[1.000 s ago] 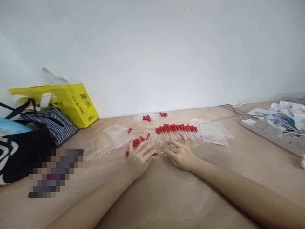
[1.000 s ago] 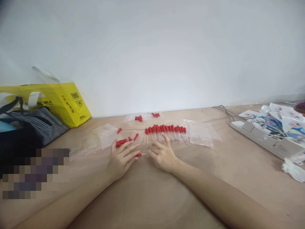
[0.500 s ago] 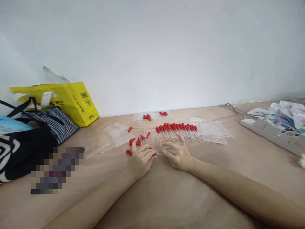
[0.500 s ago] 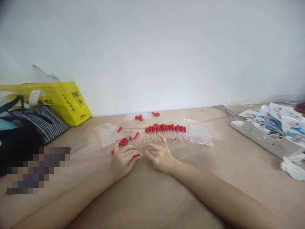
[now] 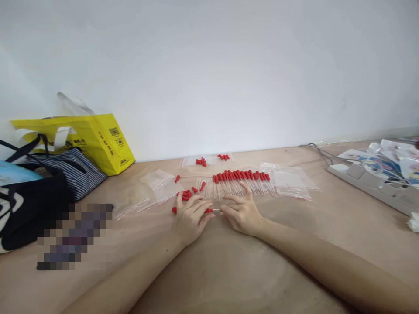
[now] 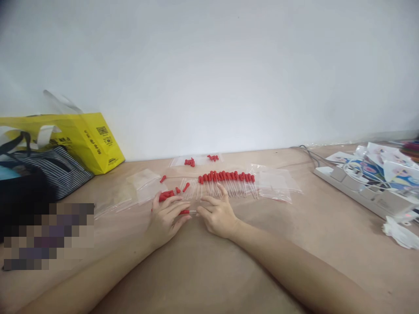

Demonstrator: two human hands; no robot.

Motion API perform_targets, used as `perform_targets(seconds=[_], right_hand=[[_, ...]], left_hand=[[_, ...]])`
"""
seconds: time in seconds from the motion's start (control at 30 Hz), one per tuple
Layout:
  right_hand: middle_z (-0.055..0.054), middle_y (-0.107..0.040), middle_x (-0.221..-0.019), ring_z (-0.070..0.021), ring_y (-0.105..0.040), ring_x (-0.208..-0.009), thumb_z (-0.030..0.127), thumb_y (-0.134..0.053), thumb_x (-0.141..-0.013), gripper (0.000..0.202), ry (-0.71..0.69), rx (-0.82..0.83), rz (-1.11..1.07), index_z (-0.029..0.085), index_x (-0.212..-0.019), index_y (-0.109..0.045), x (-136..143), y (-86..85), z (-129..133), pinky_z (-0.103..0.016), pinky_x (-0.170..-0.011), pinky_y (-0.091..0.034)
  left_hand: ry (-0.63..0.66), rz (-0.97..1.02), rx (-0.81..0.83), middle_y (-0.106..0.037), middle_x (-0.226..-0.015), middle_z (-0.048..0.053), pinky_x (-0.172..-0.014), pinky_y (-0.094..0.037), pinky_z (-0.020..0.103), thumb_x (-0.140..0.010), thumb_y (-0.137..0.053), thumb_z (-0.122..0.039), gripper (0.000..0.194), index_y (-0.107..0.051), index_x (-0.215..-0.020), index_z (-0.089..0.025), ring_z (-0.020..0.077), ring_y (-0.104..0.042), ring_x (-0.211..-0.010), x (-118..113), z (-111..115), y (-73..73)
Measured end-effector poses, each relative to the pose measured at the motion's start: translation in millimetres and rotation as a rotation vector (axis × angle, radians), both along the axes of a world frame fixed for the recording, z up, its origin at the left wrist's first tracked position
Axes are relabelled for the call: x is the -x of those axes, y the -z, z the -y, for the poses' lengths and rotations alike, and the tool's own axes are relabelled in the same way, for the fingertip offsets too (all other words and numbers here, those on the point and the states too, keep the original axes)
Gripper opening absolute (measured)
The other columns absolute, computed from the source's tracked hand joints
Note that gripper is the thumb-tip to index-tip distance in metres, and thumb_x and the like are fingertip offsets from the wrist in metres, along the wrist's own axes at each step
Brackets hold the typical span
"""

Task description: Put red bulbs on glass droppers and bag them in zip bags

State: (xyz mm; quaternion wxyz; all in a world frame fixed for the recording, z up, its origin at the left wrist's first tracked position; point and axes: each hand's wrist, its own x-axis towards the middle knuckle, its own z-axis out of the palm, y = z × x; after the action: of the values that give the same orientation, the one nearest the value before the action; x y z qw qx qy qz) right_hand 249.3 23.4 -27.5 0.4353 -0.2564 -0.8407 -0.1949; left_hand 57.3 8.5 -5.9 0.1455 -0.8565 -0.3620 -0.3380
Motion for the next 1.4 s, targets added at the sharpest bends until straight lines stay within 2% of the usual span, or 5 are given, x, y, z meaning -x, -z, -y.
perform_targets(seconds=[0.4, 0.67, 0.83, 1.0, 1.4], right_hand=[[0.001, -0.060, -0.066, -0.0139, -0.047, -0.074, 0.018, -0.047, -0.079, 0.015, 0.172, 0.048, 0.192, 0.019, -0.070, -0.059, -2, -5.9, 3, -0.041, -0.083, -0.018], [-0.003, -0.063, -0.070, -0.0178, -0.047, -0.078, 0.027, -0.043, -0.079, 0.019, 0.527, 0.593, -0.002, 0.022, -0.086, -0.060, 12, -23.1, -26, -0.032, -0.068, -0.019], [-0.008, -0.063, -0.075, -0.0204, -0.051, -0.078, 0.025, -0.044, -0.075, 0.024, 0.693, 0.691, -0.031, 0.015, -0.094, -0.055, 35, -23.6, -54, -0.033, -0.070, -0.020], [-0.008, -0.063, -0.076, -0.0209, -0.053, -0.079, 0.025, -0.043, -0.075, 0.018, 0.703, 0.700, 0.021, 0.016, -0.085, -0.056, 42, -19.2, -62, -0.034, -0.072, -0.020], [-0.008, -0.064, -0.084, -0.0196, -0.050, -0.083, 0.025, -0.041, -0.077, 0.021, 0.606, 0.665, 0.078, 0.018, -0.078, -0.060, 45, -25.5, -57, -0.035, -0.073, -0.022]], left_hand=[[-0.023, -0.038, 0.000, -0.068, -0.086, -0.001, -0.098, -0.008, 0.051, -0.080, -0.051, -0.031, 0.013, -0.062, -0.084, -0.026, 0.0208, -0.056, -0.088, 3, -1, -0.4], [-0.375, -0.057, 0.205, -0.060, -0.098, 0.008, -0.088, -0.028, 0.044, -0.067, -0.055, -0.052, 0.046, -0.051, -0.099, -0.019, 0.0262, -0.051, -0.095, 39, -21, -15.4], [-0.308, -0.199, 0.470, -0.058, -0.091, 0.004, -0.075, -0.037, 0.035, -0.057, -0.062, -0.054, 0.047, -0.052, -0.086, -0.019, 0.0238, -0.052, -0.087, 66, -32, -32.2], [-0.188, -0.204, 0.600, -0.058, -0.080, 0.001, -0.066, -0.039, 0.026, -0.068, -0.054, -0.047, 0.029, -0.052, -0.075, -0.019, 0.0173, -0.053, -0.075, 80, -44, -38.1], [-0.691, -0.051, 0.478, -0.063, -0.090, 0.007, -0.070, -0.041, 0.027, -0.075, -0.048, -0.029, 0.018, -0.059, -0.085, -0.018, 0.0211, -0.056, -0.085, 79, -121, -23.2]])
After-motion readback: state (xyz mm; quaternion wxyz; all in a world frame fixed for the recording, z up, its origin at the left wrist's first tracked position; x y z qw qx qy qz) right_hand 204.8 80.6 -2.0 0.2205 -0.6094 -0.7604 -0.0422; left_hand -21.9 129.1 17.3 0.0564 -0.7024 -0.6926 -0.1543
